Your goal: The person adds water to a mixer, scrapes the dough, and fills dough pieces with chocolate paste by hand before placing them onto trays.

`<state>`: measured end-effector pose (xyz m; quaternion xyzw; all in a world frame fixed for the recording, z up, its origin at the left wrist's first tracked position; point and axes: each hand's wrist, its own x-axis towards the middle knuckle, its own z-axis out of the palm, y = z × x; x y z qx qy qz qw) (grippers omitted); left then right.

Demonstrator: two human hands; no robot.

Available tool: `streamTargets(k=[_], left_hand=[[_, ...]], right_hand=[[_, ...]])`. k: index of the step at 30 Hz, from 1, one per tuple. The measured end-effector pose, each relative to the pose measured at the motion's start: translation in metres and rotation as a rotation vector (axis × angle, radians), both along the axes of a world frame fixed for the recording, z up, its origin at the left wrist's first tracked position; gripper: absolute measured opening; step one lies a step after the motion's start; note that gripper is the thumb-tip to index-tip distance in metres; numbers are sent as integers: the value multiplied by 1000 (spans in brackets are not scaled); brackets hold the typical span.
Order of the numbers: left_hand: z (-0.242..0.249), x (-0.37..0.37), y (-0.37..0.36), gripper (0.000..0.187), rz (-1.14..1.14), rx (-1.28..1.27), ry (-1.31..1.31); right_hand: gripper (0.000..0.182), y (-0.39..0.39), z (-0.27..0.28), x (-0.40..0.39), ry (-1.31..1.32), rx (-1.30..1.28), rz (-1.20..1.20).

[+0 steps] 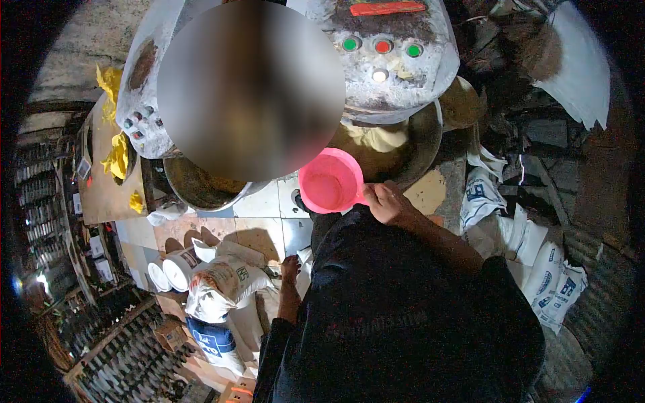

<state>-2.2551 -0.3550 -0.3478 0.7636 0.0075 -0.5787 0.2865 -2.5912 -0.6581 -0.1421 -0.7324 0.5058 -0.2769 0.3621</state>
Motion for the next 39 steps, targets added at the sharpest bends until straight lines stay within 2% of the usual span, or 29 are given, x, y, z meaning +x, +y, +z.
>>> streamTargets(k=[2,3,5,8,9,11,12,16,19,21,22,24,26,29,32,35,38,39], left_hand=[[-3,4,6,31,52,-77,92],[-4,5,8,32,79,-116,137],[0,-2,9,32,-31,-136,15],[12,-11,-2,31,-65,-58,-80],[16,-12,-6,30,-55,-14,-97],[-2,5,2,29,104,-28,111],[-2,8,-1,29,183,-35,215],[11,-4,-1,28,55,-101,35],[19,-7,-7,28,44,-78,2],[25,-10,-11,28,-5,-68,-51],[27,-11,-13,28,9,-36,-49],[33,-13,-21,28,39,27,-44],[41,-17,-28,27,24,43,-66],[36,-13,-28,26,9,47,-50],[26,-4,-26,28,9,38,-10],[29,-7,-30,30,-41,25,-47],[29,-9,-31,31,-65,6,-68],[26,-9,-29,31,-64,-1,-66]], right_hand=[[10,-7,0,-6,109,50,108],[10,-5,-8,-6,54,-103,92],[10,1,-31,-5,-55,-407,56],[13,-3,-13,-5,70,3,100],[13,-3,-18,-5,117,-178,131],[15,1,-38,-8,209,-543,191],[14,3,-44,-7,195,-521,157],[14,11,-66,-3,112,-388,41],[17,9,-64,1,52,-475,15],[19,3,-57,-2,73,-313,68],[20,-1,-54,-6,111,-85,125],[20,-2,-55,-8,156,14,183],[20,-2,-60,-6,173,-245,186],[22,-7,-55,-11,219,-472,241],[33,-6,-48,-15,369,-251,369],[33,-11,-38,-16,357,-311,381],[30,-5,-79,-11,218,-305,245],[31,-6,-73,-12,189,-369,242]])
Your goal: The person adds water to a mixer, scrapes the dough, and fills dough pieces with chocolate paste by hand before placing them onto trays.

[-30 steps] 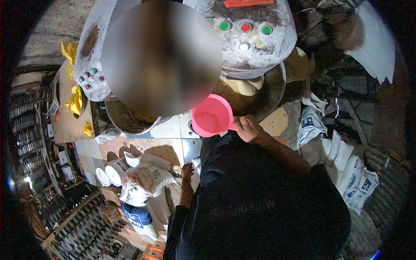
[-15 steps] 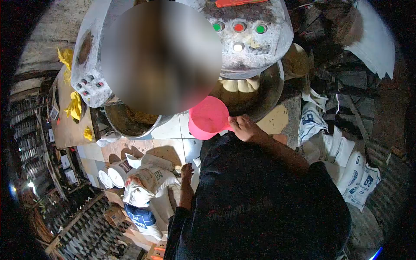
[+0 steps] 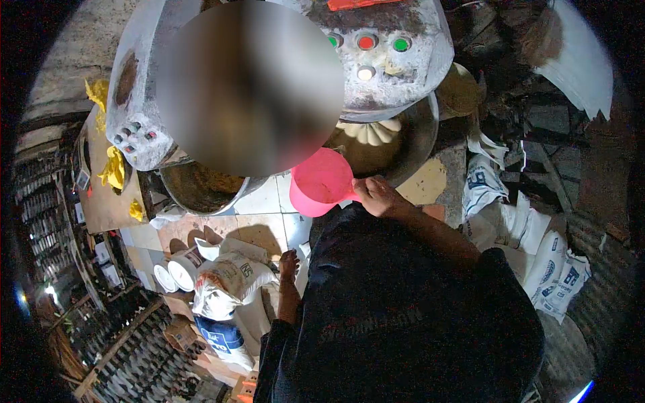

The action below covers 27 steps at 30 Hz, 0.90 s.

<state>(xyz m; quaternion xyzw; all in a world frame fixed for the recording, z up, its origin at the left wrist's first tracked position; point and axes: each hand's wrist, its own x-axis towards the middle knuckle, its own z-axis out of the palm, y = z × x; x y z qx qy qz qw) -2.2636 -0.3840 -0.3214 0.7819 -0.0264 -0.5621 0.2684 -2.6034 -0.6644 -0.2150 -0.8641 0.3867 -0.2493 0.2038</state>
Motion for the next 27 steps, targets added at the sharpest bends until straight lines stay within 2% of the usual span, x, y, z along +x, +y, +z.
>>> streamTargets(k=[3,5,6,8,11,14,17,20,23,27], left_hand=[[-12,12,5,29,88,-31,165],[-7,3,1,28,48,10,57],[0,-2,-4,27,28,30,3],[-3,2,-4,26,76,21,57],[-3,0,-2,27,76,-22,64],[-3,4,-1,27,110,-39,104],[-6,5,-2,26,91,22,77],[0,1,-5,25,77,41,39],[-1,1,-3,27,81,52,20],[-2,0,-1,27,140,30,55]], right_hand=[[33,-4,20,0,-28,-131,19],[35,-2,16,0,55,-153,19],[34,-4,24,-1,105,-85,67],[31,-12,51,-3,202,51,162],[36,-8,30,0,25,-255,34],[32,-4,23,3,36,173,17],[27,-7,40,8,9,553,-124],[28,-2,14,5,-100,169,-7],[27,-2,18,7,-125,390,-66],[27,-1,26,5,-157,160,-11]])
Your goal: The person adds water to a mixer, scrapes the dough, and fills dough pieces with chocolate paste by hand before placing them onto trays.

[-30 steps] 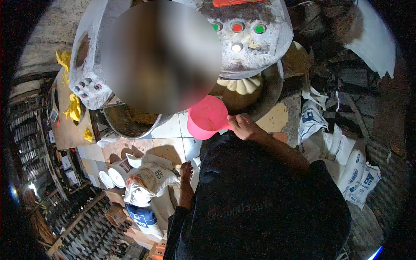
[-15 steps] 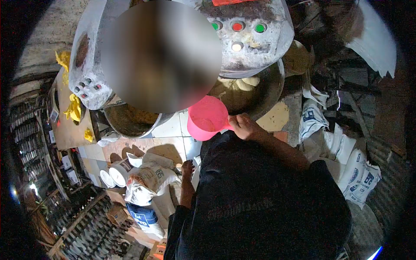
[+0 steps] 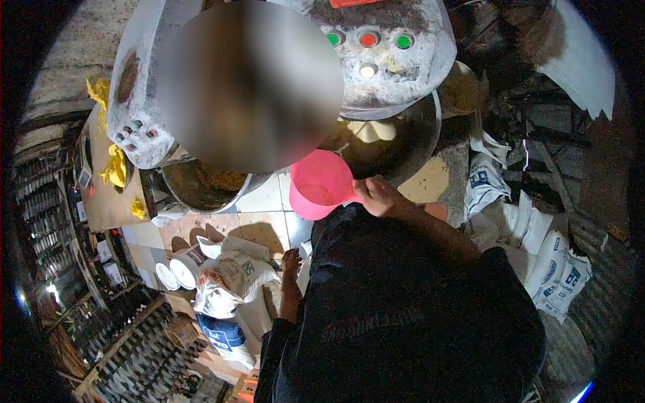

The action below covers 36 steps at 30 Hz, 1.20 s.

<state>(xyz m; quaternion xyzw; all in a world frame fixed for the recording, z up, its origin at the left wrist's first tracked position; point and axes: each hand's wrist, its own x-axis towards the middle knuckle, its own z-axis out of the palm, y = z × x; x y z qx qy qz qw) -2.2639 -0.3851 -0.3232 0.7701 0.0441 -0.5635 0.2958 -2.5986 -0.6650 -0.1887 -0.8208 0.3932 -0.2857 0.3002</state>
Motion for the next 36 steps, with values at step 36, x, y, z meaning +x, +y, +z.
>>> streamTargets(k=[36], left_hand=[[5,-10,3,31,-55,-19,-24]], right_hand=[[19,2,14,5,197,210,17]])
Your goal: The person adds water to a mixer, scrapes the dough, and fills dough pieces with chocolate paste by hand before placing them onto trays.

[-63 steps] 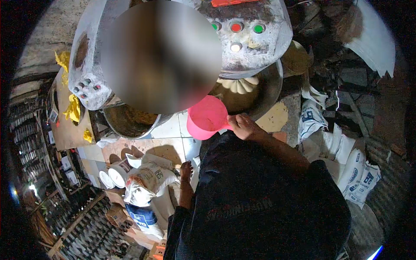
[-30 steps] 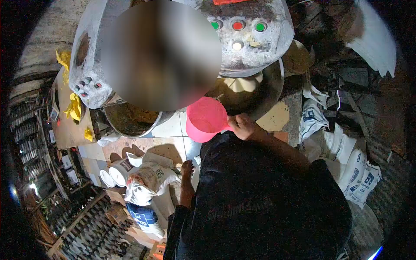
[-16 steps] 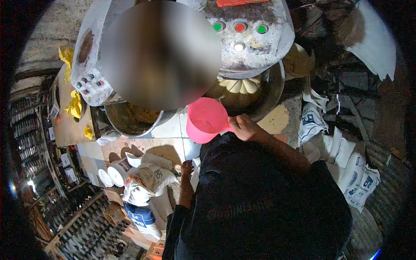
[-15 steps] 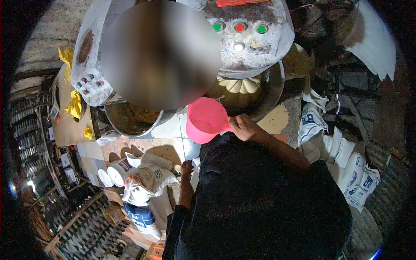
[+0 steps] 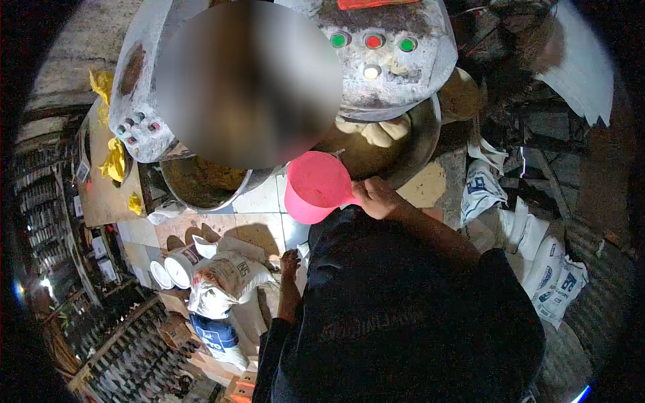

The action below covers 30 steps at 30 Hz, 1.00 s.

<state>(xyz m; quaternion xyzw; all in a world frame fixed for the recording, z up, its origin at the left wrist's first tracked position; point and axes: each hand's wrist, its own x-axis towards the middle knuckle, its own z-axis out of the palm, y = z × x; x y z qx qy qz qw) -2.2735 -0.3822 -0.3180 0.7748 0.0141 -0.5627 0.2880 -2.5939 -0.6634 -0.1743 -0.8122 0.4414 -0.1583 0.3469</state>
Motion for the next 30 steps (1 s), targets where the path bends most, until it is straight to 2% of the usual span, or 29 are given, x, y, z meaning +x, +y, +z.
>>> streamTargets(k=[1,3,5,7,9,13,17,20,23,25,30], left_hand=[[1,0,0,31,-17,-14,0],[2,-1,2,31,-52,-40,1],[3,-3,1,31,-57,-22,-22],[-1,0,3,30,-60,18,-14],[-5,3,3,29,-64,78,20],[-6,0,6,27,-23,-2,5],[-3,-1,4,25,-41,-25,-24],[-4,0,4,24,0,-48,2],[-5,1,2,24,15,-50,13],[-3,2,-1,24,19,-18,8],[2,-1,-5,26,-50,-13,-39]], right_hand=[[22,-8,-6,-2,-23,146,31],[27,-6,-18,-2,-67,33,65],[27,3,-29,-1,-105,-486,73],[29,0,-25,-2,-63,-268,140],[30,1,-30,-1,-77,-168,133],[28,1,-29,1,-169,-307,87],[25,1,-33,3,-154,-387,83],[23,-1,-11,2,-136,-418,48],[23,-6,-19,-1,-106,-488,132],[23,-1,-33,6,-129,-281,73],[24,-6,-28,3,-133,-74,86]])
